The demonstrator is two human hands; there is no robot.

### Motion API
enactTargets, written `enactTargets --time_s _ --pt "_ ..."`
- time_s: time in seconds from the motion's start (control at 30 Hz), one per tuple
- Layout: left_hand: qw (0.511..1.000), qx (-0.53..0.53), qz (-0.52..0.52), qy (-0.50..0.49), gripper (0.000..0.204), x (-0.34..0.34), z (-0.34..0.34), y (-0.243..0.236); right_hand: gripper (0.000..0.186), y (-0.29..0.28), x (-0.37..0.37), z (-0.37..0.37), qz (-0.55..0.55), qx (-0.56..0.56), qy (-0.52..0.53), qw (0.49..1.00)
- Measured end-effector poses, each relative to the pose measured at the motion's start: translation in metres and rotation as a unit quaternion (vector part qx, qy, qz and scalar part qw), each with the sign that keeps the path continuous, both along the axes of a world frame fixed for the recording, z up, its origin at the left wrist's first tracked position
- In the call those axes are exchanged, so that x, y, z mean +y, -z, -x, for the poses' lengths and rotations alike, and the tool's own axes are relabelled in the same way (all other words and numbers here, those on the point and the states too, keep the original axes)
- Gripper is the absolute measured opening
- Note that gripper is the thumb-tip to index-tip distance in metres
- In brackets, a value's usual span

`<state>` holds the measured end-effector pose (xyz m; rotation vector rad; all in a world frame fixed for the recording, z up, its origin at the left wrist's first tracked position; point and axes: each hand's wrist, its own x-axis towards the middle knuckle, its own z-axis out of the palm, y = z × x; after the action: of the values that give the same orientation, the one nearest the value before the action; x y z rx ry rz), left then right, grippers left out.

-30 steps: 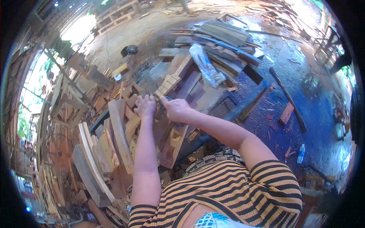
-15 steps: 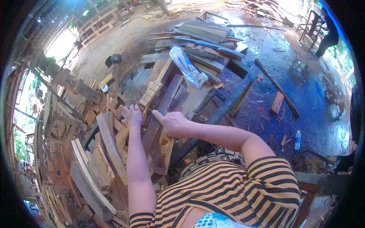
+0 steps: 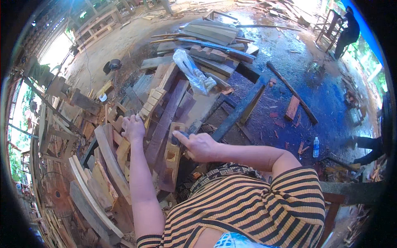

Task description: The person cuts notches into a wooden piece using a hand saw, picks it up by hand, sets it back down, and makes additional cuts along the piece with the hand saw.

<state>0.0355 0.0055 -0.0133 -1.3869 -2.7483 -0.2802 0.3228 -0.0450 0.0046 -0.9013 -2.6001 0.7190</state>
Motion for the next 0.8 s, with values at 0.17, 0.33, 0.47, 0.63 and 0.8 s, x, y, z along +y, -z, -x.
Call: enactTargets --time_s 0.17,0.33,0.47,0.63,0.8 --pt "1.0 0.005 -0.002 -0.01 0.04 0.002 -0.002 0.003 0.073 -0.011 0.043 0.063 0.021 -0.016 -0.015 1.0" --pt "1.0 0.019 0.005 -0.009 0.043 0.002 -0.006 0.003 0.068 -0.008 0.064 0.101 -0.008 -0.002 0.016 1.0" --pt "1.0 0.01 -0.007 -0.013 0.041 -0.005 -0.002 0.003 0.072 -0.006 0.04 0.075 0.006 -0.006 0.014 1.0" --pt "1.0 0.009 -0.017 0.003 0.041 -0.002 -0.006 -0.002 0.072 -0.009 -0.003 0.008 -0.009 -0.036 0.005 0.999" --pt "1.0 0.011 -0.012 0.007 0.041 -0.002 -0.011 -0.006 0.072 -0.012 0.028 0.047 -0.021 -0.023 0.009 0.999"
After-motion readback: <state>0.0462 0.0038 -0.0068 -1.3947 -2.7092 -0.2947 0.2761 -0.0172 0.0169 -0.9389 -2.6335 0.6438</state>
